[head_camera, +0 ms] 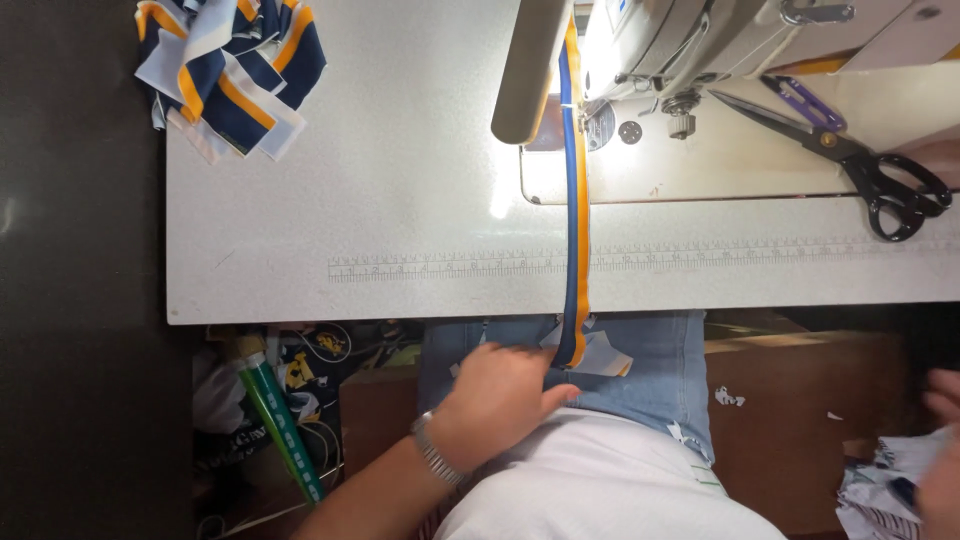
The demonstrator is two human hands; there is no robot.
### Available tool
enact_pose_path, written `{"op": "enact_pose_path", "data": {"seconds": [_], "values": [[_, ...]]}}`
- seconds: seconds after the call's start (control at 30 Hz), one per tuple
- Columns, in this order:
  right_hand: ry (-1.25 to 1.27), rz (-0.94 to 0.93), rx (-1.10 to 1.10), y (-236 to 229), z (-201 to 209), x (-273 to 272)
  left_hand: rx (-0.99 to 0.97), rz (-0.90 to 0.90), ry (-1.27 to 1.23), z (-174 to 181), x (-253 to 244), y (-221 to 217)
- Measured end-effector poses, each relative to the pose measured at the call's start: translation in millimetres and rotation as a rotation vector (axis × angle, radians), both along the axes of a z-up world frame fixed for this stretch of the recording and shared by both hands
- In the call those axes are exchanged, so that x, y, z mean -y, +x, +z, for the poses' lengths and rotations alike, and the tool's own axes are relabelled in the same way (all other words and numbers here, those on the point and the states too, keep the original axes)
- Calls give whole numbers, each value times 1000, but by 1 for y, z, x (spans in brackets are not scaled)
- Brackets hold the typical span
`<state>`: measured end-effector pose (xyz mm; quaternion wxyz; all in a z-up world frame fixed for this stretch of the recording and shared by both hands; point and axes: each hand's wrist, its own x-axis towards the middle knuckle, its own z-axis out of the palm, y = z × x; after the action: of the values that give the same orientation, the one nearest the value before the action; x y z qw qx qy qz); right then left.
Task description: Sewing long blue and yellow fabric strips together using an industrial sewing machine
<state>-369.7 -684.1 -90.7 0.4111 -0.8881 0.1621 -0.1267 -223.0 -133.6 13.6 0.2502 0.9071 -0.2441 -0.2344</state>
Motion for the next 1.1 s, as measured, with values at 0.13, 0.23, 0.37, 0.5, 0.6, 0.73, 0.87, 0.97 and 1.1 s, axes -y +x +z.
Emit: {"op": "enact_pose_path", "data": {"seconds": [0.13, 0.23, 0.37, 0.5, 0.6, 0.73, 0.87, 0.97, 1.1], "values": [[100, 150, 185, 101, 93, -187, 394, 89, -18, 58, -8, 57], [-306, 368, 307, 159, 92, -246, 813, 90, -161, 50, -7, 114], [-423, 661, 509, 215, 101, -318, 932, 37, -240, -8, 2, 153], [-632, 747, 502, 222, 84, -326, 889, -21, -224, -20, 10, 156], [-652, 747, 493, 220, 82, -325, 905, -22, -214, -24, 11, 153], [-631, 744, 474, 220, 88, -328, 885, -27, -220, -24, 9, 150], [-675, 776, 510, 220, 87, -328, 881, -22, -221, -25, 9, 146], [-689, 787, 518, 220, 87, -330, 891, -17, -214, -32, 10, 145], [-714, 809, 523, 222, 90, -332, 866, -30, -191, -24, 7, 144]]}}
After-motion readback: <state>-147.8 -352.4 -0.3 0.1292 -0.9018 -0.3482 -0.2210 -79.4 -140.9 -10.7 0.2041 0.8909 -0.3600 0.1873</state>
